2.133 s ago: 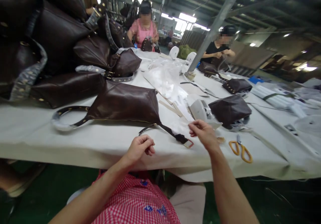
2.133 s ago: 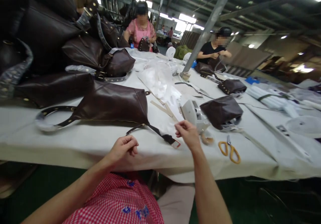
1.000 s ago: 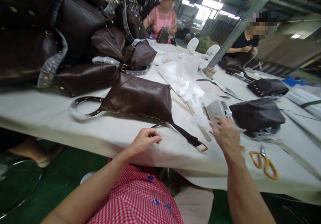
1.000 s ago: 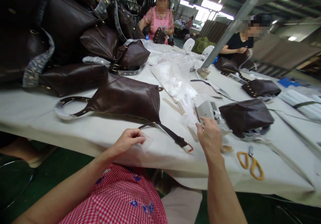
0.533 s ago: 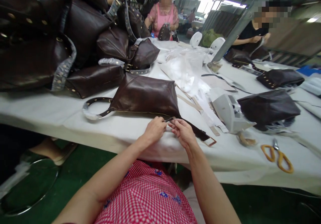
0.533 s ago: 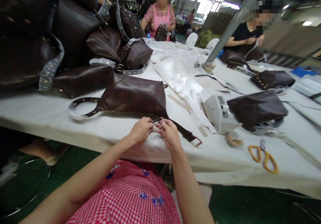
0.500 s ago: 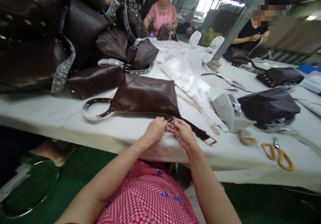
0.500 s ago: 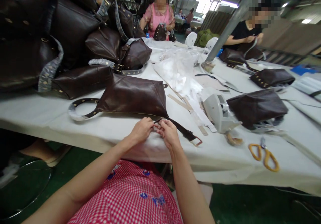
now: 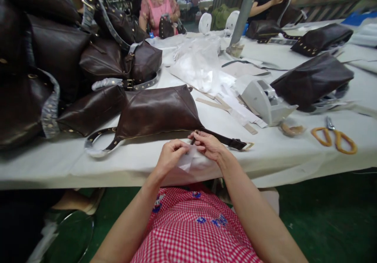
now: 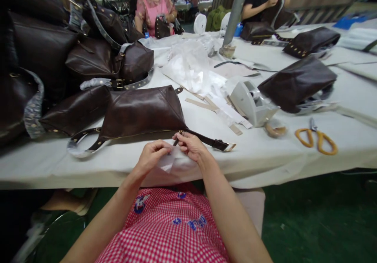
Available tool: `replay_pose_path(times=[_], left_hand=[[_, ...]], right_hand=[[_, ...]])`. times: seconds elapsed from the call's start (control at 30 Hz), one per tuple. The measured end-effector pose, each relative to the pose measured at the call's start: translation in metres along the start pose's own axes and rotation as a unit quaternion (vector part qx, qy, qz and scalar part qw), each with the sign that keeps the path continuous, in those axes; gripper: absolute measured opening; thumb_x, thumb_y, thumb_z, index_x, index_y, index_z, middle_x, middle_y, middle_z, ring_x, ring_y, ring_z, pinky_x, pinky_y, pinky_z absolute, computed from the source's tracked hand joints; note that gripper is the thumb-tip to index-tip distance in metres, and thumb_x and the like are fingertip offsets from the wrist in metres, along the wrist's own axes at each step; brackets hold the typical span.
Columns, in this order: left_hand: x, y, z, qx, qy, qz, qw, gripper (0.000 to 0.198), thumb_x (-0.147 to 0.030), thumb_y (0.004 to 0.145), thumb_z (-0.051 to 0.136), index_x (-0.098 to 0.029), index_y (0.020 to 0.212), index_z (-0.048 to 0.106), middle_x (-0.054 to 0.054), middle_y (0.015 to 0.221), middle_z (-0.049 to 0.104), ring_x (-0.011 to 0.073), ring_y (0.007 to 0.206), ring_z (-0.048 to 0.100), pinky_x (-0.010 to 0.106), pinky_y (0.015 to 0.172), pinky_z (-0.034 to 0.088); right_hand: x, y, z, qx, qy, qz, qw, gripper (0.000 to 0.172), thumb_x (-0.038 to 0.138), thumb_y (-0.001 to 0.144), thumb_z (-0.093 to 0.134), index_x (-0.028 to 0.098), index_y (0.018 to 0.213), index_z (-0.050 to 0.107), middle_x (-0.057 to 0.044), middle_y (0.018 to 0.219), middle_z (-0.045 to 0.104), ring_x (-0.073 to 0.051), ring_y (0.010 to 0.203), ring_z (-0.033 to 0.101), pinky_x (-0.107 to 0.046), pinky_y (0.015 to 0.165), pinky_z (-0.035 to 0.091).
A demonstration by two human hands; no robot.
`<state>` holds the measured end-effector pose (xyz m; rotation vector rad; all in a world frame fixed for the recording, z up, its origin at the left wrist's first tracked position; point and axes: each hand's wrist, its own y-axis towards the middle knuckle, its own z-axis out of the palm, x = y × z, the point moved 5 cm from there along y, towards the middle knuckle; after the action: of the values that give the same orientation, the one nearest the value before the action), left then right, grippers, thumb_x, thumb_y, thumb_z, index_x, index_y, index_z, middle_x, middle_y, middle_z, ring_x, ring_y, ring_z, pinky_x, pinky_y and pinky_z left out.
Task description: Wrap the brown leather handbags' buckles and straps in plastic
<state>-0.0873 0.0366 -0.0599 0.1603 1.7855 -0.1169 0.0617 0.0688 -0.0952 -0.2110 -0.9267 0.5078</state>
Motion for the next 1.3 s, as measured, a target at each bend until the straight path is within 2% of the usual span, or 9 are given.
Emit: replay_pose_path(times=[0.1,0.2,0.3,0.5,0.77,0.97,1.17,1.3], left_hand=[[-0.001,-0.009,-0.012,-0.038,0.024,-0.019,0.999,0.014,-0.028,0.070,0.066,-0.017,0.061,0.068,0.001,0.065,0.063,0.0152,0.067,0.054,0.026,0.067,0.041],[0.005,-0.016,-0.017,-0.032,-0.016,-0.074,0.997,0.018,-0.031,0.065,0.070,-0.016,0.059,0.063,-0.001,0.059,0.057,0.0123,0.060,0.049,0.024,0.060,0.037],[0.008,-0.019,-0.017,-0.014,-0.043,-0.109,0.993,0.024,-0.032,0.062,0.073,-0.015,0.056,0.058,-0.003,0.056,0.052,0.0098,0.056,0.044,0.023,0.056,0.034],[0.007,-0.019,-0.009,-0.002,-0.056,-0.125,0.991,0.030,-0.031,0.060,0.075,-0.015,0.053,0.051,-0.005,0.054,0.047,0.0076,0.053,0.038,0.022,0.054,0.029],[0.009,-0.018,-0.002,0.005,-0.050,-0.115,0.992,0.033,-0.028,0.059,0.077,-0.016,0.053,0.046,-0.006,0.053,0.042,0.0073,0.053,0.035,0.021,0.052,0.027],[0.007,-0.015,-0.001,-0.012,-0.048,-0.099,0.994,0.035,-0.027,0.060,0.079,-0.016,0.053,0.046,-0.006,0.053,0.043,0.0070,0.053,0.035,0.021,0.053,0.028],[0.006,-0.011,-0.002,-0.037,-0.079,-0.096,0.992,0.037,-0.029,0.060,0.079,-0.017,0.054,0.045,-0.007,0.054,0.043,0.0064,0.053,0.036,0.020,0.052,0.029],[0.005,-0.007,-0.003,-0.048,-0.077,-0.095,0.991,0.037,-0.029,0.061,0.079,-0.017,0.055,0.044,-0.007,0.054,0.042,0.0063,0.052,0.035,0.020,0.052,0.029]], right_hand=[[-0.002,-0.003,-0.003,0.002,0.006,0.002,1.000,0.019,0.019,0.065,0.084,0.013,0.074,0.069,-0.001,0.072,0.065,-0.002,0.049,0.044,-0.009,0.034,0.028],[-0.003,-0.007,-0.008,0.006,0.014,0.014,1.000,0.017,0.020,0.068,0.083,0.014,0.078,0.070,-0.003,0.073,0.067,-0.003,0.049,0.046,-0.008,0.034,0.029],[-0.002,-0.009,-0.013,0.017,0.024,0.020,0.999,0.017,0.020,0.069,0.082,0.013,0.080,0.071,-0.002,0.073,0.067,-0.002,0.048,0.046,-0.007,0.034,0.029],[0.000,-0.009,-0.016,0.041,0.026,0.005,0.999,0.020,0.022,0.070,0.082,0.014,0.081,0.068,-0.001,0.073,0.067,-0.001,0.047,0.046,-0.007,0.034,0.028],[0.000,-0.013,-0.011,0.062,0.032,0.002,0.998,0.028,0.025,0.064,0.085,0.013,0.074,0.062,-0.002,0.073,0.067,-0.001,0.047,0.044,-0.008,0.034,0.026],[0.002,-0.017,-0.010,0.075,0.012,0.006,0.997,0.034,0.029,0.061,0.087,0.014,0.074,0.059,0.003,0.066,0.061,0.000,0.044,0.038,-0.009,0.035,0.021],[-0.002,-0.018,-0.004,0.083,-0.080,0.016,0.993,0.045,0.032,0.054,0.089,0.014,0.088,0.066,0.009,0.053,0.051,-0.001,0.039,0.034,-0.014,0.035,0.017],[-0.003,-0.017,0.000,0.084,-0.131,0.007,0.988,0.038,0.037,0.055,0.087,0.013,0.075,0.065,0.007,0.051,0.050,-0.002,0.040,0.034,-0.016,0.036,0.016]])
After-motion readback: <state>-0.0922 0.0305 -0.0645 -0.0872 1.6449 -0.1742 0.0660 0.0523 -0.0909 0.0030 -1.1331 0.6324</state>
